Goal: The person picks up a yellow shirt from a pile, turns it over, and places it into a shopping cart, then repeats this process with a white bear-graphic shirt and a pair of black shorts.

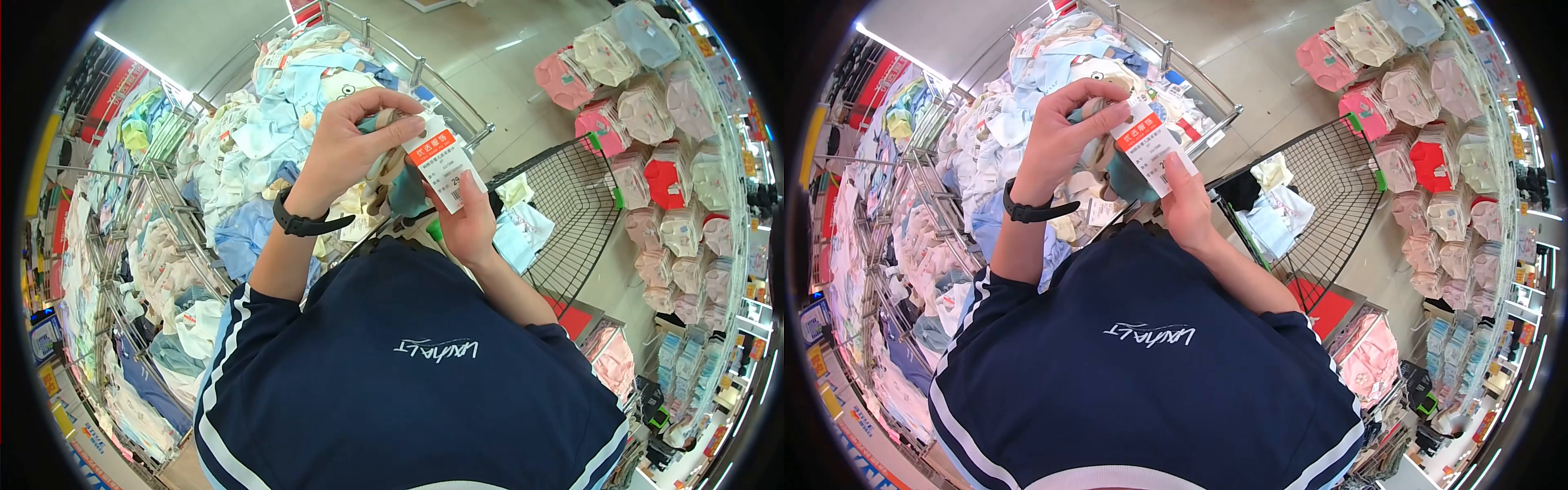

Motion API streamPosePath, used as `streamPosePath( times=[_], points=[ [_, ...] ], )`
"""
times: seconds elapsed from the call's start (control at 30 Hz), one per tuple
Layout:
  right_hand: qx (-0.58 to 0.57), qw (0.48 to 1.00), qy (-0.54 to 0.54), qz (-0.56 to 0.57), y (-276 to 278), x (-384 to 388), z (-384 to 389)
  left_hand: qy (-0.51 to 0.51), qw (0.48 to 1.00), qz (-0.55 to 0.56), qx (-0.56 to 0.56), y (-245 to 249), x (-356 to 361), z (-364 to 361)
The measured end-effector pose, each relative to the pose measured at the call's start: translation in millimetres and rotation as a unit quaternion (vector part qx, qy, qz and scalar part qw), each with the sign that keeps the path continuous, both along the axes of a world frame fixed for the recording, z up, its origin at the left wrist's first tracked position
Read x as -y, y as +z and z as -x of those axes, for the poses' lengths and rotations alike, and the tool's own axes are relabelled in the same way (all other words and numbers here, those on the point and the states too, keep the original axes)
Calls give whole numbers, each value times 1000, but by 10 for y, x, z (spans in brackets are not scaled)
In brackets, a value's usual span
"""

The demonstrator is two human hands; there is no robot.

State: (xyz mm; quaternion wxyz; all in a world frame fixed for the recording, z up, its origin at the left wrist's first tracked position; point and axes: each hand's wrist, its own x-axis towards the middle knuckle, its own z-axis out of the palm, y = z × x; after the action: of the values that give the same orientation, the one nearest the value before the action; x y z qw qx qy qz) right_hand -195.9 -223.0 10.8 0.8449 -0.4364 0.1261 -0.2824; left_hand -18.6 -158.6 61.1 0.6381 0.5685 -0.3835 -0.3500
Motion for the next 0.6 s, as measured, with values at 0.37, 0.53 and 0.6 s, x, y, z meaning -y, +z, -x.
streamPosePath(
  times=[0.37,0.53,0.6],
  points=[
    [7,1000,6,9,29,-8,-1,6,1000,20,-4,-10,-7,11],
    [0,1000,-1,2,46,-15,-11,3,1000,25,-14,-7,-17,4],
    [-3,1000,-4,0,46,-20,-12,5,1000,22,-12,-5,-23,4]
  ],
)
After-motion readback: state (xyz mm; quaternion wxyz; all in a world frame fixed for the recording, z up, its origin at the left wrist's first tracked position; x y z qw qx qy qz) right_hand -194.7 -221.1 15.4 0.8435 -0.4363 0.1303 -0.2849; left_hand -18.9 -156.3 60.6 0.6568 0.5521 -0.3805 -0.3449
